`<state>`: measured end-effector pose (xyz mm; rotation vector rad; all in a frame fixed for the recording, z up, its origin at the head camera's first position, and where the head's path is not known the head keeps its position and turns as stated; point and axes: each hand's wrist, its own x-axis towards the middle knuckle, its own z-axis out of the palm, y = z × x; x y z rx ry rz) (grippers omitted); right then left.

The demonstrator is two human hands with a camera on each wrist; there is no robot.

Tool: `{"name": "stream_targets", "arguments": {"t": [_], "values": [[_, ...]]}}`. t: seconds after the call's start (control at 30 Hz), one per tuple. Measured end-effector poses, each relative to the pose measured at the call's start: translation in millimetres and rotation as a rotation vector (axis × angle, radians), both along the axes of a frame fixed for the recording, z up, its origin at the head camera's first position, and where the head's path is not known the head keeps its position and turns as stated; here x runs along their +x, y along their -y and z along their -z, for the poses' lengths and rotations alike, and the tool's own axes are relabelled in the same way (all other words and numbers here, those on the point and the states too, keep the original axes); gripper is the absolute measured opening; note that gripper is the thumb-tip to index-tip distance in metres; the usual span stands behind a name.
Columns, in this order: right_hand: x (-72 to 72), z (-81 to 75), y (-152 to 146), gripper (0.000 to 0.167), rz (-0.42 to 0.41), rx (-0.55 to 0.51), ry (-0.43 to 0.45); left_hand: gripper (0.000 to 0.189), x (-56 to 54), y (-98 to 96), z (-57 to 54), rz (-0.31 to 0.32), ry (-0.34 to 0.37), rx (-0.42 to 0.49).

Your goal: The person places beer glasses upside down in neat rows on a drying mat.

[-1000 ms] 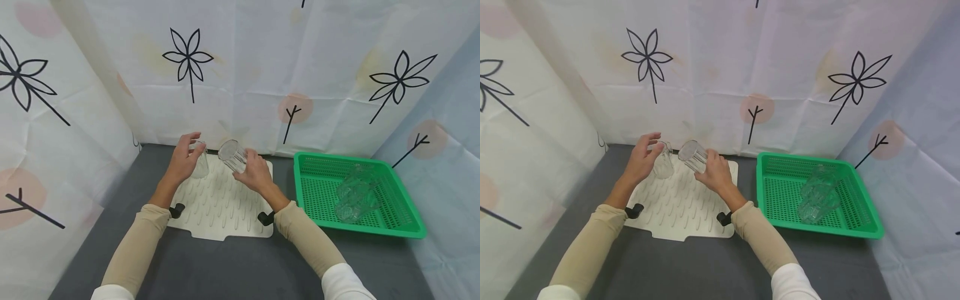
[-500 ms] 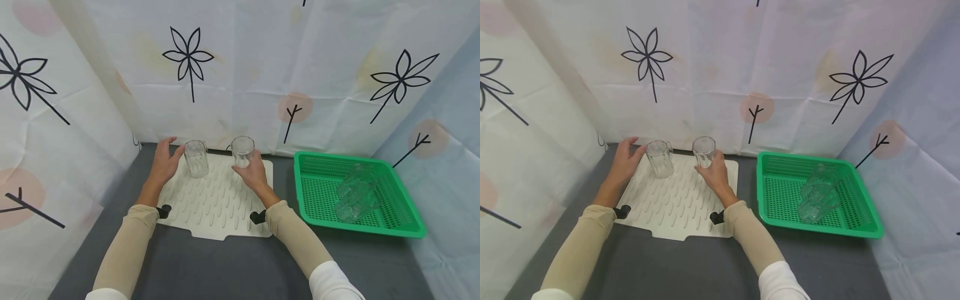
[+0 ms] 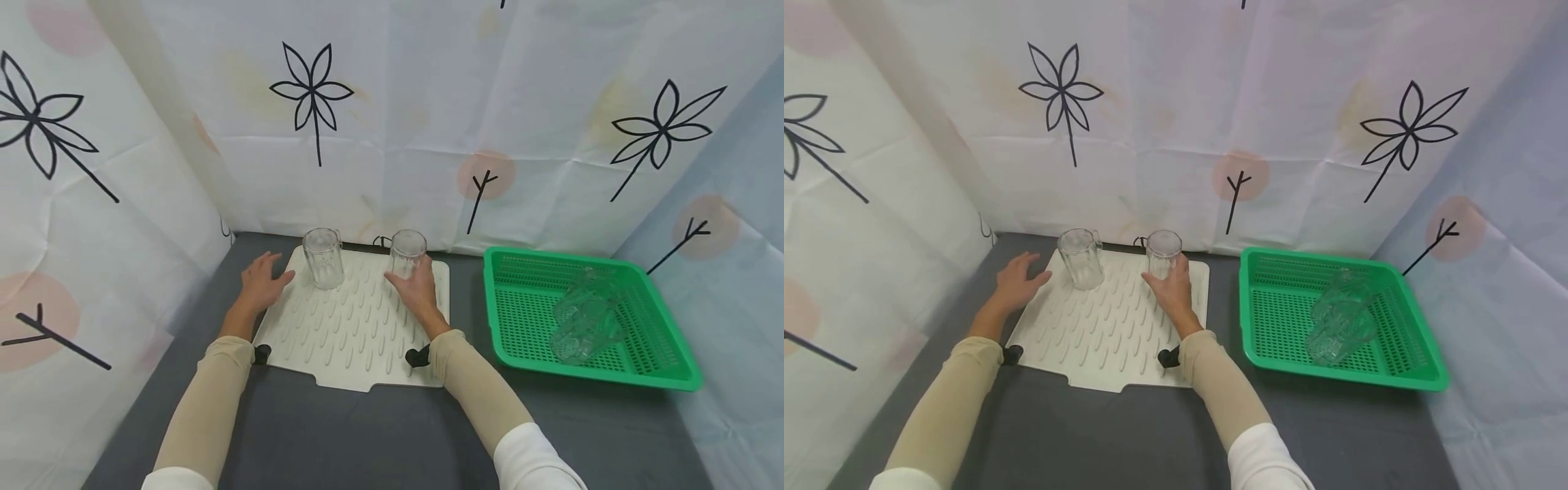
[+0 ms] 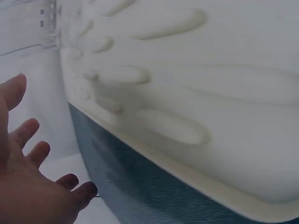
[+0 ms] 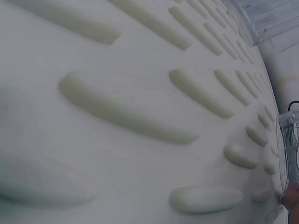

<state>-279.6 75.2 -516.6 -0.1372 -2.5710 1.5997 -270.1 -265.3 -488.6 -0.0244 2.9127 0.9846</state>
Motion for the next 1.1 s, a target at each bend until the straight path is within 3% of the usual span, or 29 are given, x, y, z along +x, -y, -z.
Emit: {"name": "stream_targets", "arguments": {"t": [0.17,0.3,0.63,1.1], "values": [[-0.9,6.4,0,0.095,0.020,0.019,0.011,0.075,3.3,2.0,13.2,-0.024,0.103,-0.014],[-1.1,8.1,1,0.097,0.015,0.031,0.010,0.079,5.6,1.5,18.5,-0.039,0.144,-0.028],[-1.4,13.4,0,0.100,-0.009,0.130,0.021,0.097,0.2,8.8,41.6,0.016,0.230,-0.064],[-1.4,13.0,2,0.098,-0.016,0.075,0.107,0.101,10.7,2.0,33.9,-0.002,0.239,-0.042]]}}
